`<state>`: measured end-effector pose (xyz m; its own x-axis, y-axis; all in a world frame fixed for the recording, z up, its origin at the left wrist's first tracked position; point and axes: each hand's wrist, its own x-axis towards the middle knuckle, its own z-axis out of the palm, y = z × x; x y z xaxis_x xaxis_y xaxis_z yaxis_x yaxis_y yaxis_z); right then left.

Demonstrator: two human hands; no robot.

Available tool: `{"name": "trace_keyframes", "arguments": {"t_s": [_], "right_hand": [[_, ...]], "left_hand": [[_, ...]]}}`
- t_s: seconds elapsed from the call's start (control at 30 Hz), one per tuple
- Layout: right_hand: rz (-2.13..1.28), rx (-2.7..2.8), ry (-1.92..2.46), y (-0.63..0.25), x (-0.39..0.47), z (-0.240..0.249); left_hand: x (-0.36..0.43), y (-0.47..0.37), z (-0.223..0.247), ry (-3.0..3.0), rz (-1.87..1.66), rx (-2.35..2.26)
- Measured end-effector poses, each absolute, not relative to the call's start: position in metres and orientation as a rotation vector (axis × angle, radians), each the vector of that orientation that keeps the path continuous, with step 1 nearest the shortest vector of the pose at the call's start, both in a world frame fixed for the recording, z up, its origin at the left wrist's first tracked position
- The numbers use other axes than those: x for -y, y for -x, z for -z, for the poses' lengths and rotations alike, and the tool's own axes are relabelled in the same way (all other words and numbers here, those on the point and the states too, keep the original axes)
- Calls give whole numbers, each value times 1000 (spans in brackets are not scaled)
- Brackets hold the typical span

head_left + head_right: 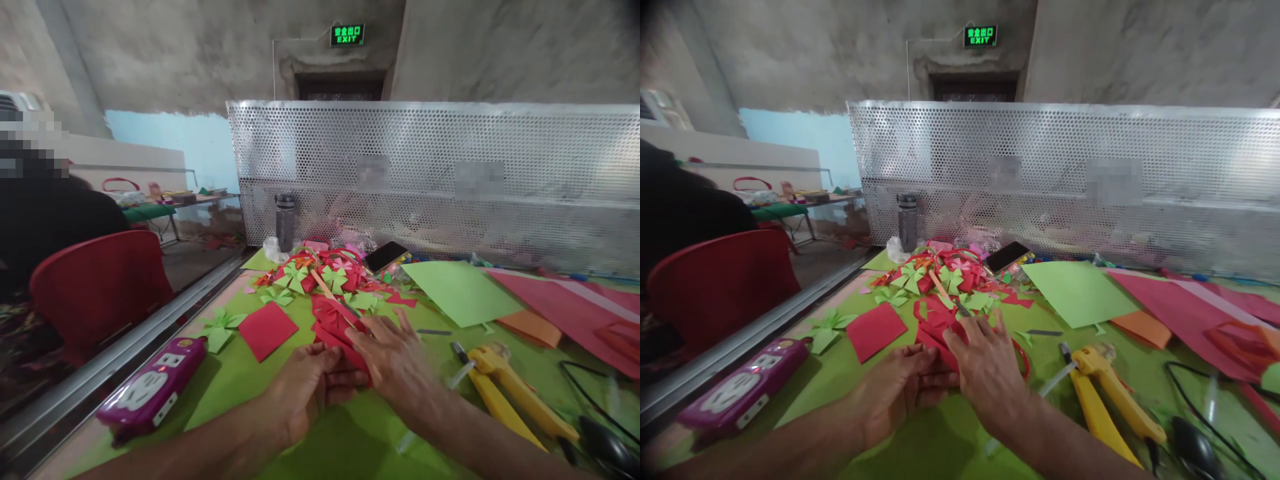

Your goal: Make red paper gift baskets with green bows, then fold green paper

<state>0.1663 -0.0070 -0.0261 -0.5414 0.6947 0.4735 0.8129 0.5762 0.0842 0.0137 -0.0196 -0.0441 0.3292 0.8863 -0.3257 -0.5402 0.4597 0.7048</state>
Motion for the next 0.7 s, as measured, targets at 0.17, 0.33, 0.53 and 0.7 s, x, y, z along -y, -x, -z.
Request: {"name": "trace_keyframes", "arguments": {"t_s": [0.17,0.33,0.53,0.7], "right_hand": [[561,2366,1090,-164,7,37],[619,2335,1003,-164,8,41],[694,2304,939,-161,11,51],[713,2353,958,-163,12,54]], "left_hand": [[22,-15,40,-546,-987,-847],[25,-11,41,-572,-934,-849],[27,1,43,-603,-912,-827],[24,7,42,-657,-877,-820]]}}
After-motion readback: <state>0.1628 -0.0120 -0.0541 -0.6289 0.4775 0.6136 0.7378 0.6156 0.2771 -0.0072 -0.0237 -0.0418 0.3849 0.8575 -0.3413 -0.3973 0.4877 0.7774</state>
